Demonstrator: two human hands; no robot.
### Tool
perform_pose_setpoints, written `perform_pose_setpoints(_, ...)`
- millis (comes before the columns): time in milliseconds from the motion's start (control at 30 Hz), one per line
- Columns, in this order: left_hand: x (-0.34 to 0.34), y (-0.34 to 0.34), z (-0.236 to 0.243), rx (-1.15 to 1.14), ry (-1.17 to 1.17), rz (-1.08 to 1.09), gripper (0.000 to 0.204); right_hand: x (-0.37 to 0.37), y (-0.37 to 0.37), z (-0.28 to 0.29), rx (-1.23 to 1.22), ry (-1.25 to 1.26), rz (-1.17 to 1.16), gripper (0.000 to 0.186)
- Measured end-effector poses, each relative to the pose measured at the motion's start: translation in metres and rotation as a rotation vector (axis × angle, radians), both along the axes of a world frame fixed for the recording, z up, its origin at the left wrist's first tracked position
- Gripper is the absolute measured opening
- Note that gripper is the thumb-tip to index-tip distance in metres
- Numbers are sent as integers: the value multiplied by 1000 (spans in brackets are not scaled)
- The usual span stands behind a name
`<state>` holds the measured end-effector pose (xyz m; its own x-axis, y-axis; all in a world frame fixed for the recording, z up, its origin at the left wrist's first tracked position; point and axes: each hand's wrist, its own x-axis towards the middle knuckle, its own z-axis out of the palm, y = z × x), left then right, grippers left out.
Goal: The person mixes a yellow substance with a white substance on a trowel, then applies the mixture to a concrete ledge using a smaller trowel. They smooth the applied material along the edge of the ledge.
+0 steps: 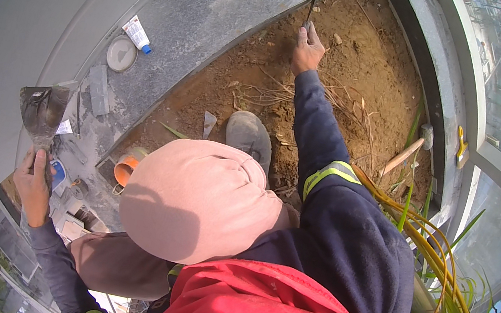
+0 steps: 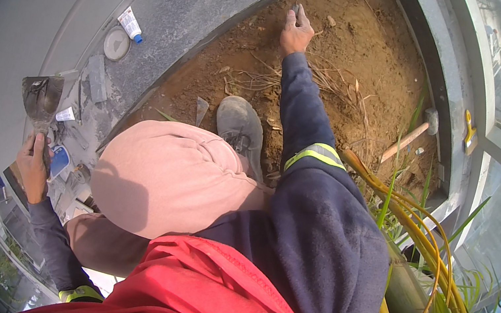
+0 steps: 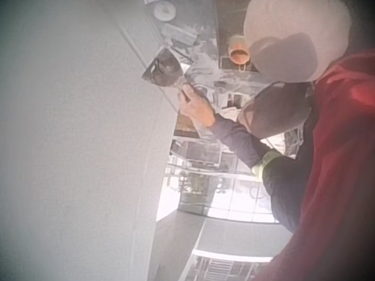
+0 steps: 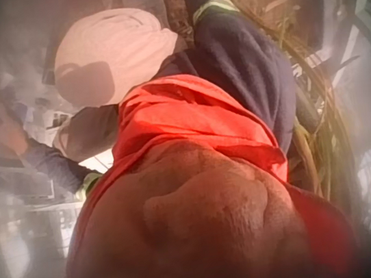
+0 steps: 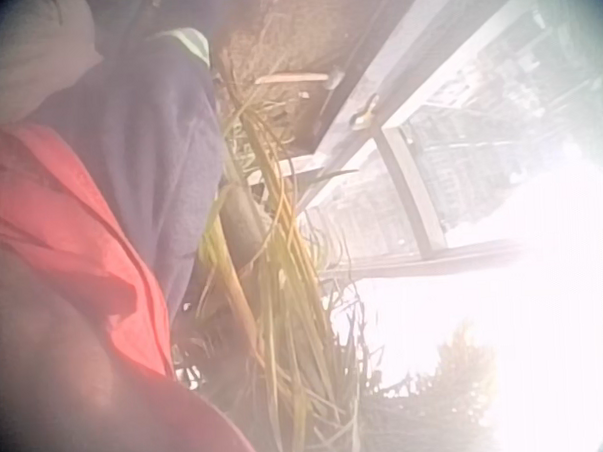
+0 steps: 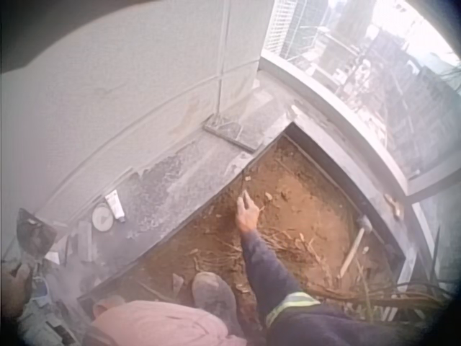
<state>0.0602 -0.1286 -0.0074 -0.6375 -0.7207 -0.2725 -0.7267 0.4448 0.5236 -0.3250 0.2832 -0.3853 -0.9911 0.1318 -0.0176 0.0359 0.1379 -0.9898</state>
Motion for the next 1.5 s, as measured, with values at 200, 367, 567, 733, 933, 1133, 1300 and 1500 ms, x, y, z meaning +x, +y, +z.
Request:
perform_pose_setpoints(200, 4, -2, 2, -19, -37, -2, 34, -11, 2, 29, -221, -71, -58, 49)
perform_pose_setpoints(367, 5, -1, 3, -24, -60, 10, 35, -20, -26, 35, -262, 1, -86, 51)
perform_pose_setpoints(567, -1, 4, 1, -29, -40, 3, 34, -12, -45, 12, -466, -62, -79, 58)
perform_pose_setpoints(733, 3, 1, 4, 16, -67, 20, 34, 14, -65, 21, -211, -2, -103, 58)
perform_pose_setpoints(933, -4, 3, 4, 33, -59, -4, 34, 38, -70, 29, -317, -110, -61, 61)
perform_pose_setpoints(1133, -3, 5, -1, -12, 6, -26, 40, 56, -41, 27, -206, -132, -32, 56)
perform_pose_setpoints(1300, 8, -2, 4, -34, -48, -35, 39, 19, -13, 43, -132, 35, -188, 47)
perform_pose_setpoints(1500, 9, -3, 8, -3, -6, -16, 35, -49, 35, 90, 556, 108, -159, 41)
